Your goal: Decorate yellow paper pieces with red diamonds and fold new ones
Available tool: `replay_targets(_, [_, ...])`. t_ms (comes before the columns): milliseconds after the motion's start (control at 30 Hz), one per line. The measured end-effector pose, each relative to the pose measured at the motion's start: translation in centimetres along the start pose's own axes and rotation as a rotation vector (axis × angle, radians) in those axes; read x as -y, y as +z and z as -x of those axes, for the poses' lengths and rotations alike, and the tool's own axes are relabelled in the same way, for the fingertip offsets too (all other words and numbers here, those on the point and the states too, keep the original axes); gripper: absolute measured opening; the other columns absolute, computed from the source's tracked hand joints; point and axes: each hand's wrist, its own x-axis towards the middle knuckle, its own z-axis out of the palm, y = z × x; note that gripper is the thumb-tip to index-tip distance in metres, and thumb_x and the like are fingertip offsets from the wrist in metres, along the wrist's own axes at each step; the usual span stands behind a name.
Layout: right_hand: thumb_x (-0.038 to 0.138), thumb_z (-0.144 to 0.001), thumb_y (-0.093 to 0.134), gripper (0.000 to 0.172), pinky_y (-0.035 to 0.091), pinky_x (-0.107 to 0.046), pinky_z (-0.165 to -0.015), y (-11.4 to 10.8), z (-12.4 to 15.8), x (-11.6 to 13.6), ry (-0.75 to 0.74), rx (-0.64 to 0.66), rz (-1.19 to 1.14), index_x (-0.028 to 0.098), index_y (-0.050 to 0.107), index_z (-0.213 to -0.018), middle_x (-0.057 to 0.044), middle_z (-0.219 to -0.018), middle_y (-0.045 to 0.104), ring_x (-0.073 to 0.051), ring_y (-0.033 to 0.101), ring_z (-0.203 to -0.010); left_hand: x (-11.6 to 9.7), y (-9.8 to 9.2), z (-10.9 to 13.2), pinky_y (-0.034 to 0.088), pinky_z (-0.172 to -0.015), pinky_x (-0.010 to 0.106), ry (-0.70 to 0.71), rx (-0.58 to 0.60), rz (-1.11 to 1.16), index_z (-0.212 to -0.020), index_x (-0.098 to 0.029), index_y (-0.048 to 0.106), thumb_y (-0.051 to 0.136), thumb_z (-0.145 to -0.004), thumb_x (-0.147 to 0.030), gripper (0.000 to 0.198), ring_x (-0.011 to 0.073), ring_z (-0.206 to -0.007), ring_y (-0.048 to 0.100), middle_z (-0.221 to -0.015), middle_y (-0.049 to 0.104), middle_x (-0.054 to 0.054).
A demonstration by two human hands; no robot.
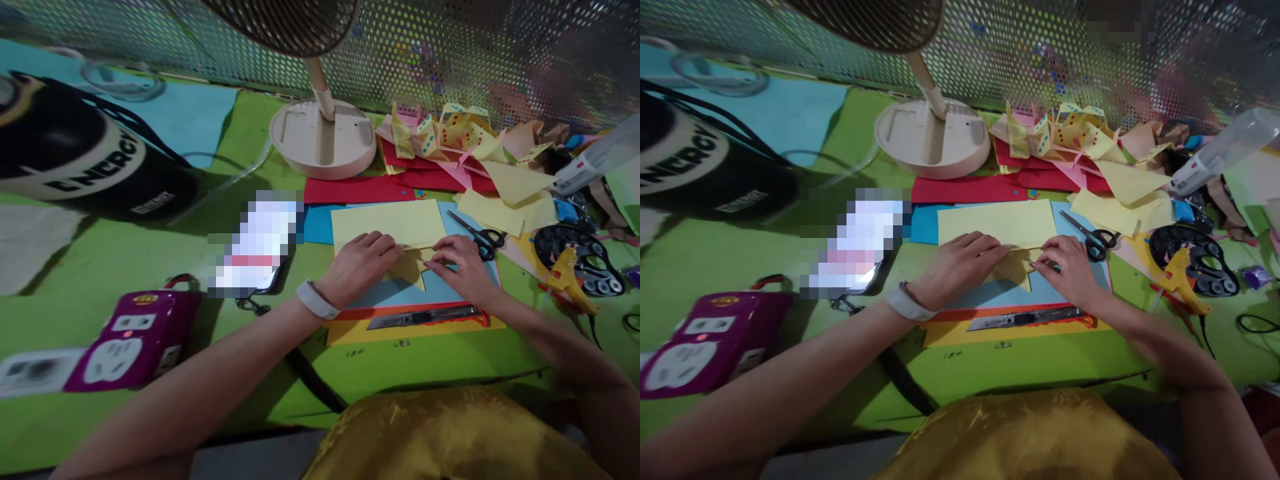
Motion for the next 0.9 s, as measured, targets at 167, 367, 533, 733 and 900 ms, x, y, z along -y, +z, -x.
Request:
replay_targets(167, [0.030, -0.082, 0.068, 0.016, 0.040, -0.041, -0.087, -0.1, -0.8, -0.1, 0.079, 0.022, -0.016, 0.021, 0.065, -0.070, -0.005, -0.093, 0.061, -0.022, 0.055, -0.093, -0.2, 0.0, 0.0, 0.050, -0.068, 0.034, -0.004, -0.020, -0.025, -0.102, -0.013, 0.062, 0.046, -0.092, -0.012, 0.020, 0.0211, -0.079, 0.059, -0.089, 0.066, 0.008])
replay_targets(367, [0.032, -0.081, 0.068, 0.019, 0.038, -0.042, -0.087, -0.5, -2.1, 0.2, 0.106, 0.097, 0.018, 0.021, 0.063, -0.066, -0.005, -0.090, 0.060, -0.022, 0.055, -0.091, -0.2, -0.1, 0.0, 0.050, -0.068, 0.035, -0.021, -0.006, -0.005, -0.103, -0.012, 0.062, 0.047, -0.091, -0.010, 0.019, 0.0225, -0.080, 0.060, -0.090, 0.067, 0.009])
replay_targets(533, [0.028, -0.080, 0.067, 0.018, 0.039, -0.039, -0.084, -0.1, -2.3, 0.4, 0.143, 0.079, 0.010, 0.020, 0.061, -0.065, -0.004, -0.086, 0.059, -0.020, 0.054, -0.086, -1.8, -1.1, 0.3, 0.052, -0.074, 0.038, 0.022, -0.038, -0.030, -0.106, -0.011, 0.062, 0.050, -0.089, -0.008, 0.021, 0.0245, -0.088, 0.063, -0.102, 0.068, 0.011])
replay_targets(733, [0.029, -0.082, 0.064, 0.019, 0.038, -0.038, -0.084, 0.5, -2.0, 0.4, 0.162, 0.021, -0.020, 0.019, 0.059, -0.066, -0.003, -0.084, 0.058, -0.020, 0.053, -0.087, -4.6, -2.2, 0.7, 0.055, -0.075, 0.036, 0.013, 0.091, -0.011, -0.110, -0.009, 0.060, 0.053, -0.087, -0.006, 0.025, 0.0253, -0.096, 0.062, -0.106, 0.066, 0.012])
replay_targets(900, [0.029, -0.082, 0.065, 0.018, 0.036, -0.038, -0.084, 0.3, -2.0, 0.6, 0.161, 0.040, -0.016, 0.019, 0.060, -0.069, -0.003, -0.085, 0.059, -0.020, 0.054, -0.087, -4.9, -2.0, 0.7, 0.054, -0.073, 0.035, 0.017, 0.090, -0.059, -0.110, -0.009, 0.060, 0.051, -0.087, -0.005, 0.025, 0.0245, -0.094, 0.062, -0.105, 0.066, 0.011])
